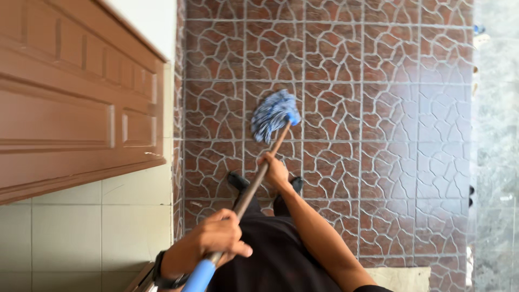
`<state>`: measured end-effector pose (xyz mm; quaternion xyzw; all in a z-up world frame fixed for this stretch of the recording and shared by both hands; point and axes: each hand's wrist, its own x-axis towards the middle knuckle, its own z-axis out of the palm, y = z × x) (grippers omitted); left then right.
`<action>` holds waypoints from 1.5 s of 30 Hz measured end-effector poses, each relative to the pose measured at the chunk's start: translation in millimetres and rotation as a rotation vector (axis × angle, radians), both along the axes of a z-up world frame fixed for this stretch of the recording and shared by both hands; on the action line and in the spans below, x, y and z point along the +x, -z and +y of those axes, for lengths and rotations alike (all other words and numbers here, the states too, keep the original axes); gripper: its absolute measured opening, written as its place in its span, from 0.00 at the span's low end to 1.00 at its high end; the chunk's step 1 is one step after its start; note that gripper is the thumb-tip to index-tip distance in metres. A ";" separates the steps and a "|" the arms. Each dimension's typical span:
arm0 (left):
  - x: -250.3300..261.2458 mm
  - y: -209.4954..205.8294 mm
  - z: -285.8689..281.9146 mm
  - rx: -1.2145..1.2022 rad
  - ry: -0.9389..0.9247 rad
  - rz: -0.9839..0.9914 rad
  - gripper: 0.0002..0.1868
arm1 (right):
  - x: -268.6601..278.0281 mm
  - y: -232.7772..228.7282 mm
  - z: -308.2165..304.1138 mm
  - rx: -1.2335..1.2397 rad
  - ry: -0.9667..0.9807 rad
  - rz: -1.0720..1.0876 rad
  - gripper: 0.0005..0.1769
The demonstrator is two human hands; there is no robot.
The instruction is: The person mops a tiled floor using a mop, moving it across the surface around a shoe rack and a parked motorcycle.
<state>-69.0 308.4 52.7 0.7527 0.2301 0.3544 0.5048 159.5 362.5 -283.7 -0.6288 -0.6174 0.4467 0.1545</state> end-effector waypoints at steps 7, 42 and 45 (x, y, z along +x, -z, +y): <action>107.8 32.9 35.2 -0.111 0.188 -0.038 0.13 | 123.0 22.1 -24.5 -0.025 0.461 -0.122 0.10; -25.9 -7.4 148.9 0.069 -0.282 0.177 0.17 | -140.6 47.9 211.0 -0.018 -0.312 0.511 0.15; -17.1 -5.1 142.7 0.167 -0.274 0.097 0.17 | -128.3 12.4 208.9 -0.090 -0.467 0.260 0.12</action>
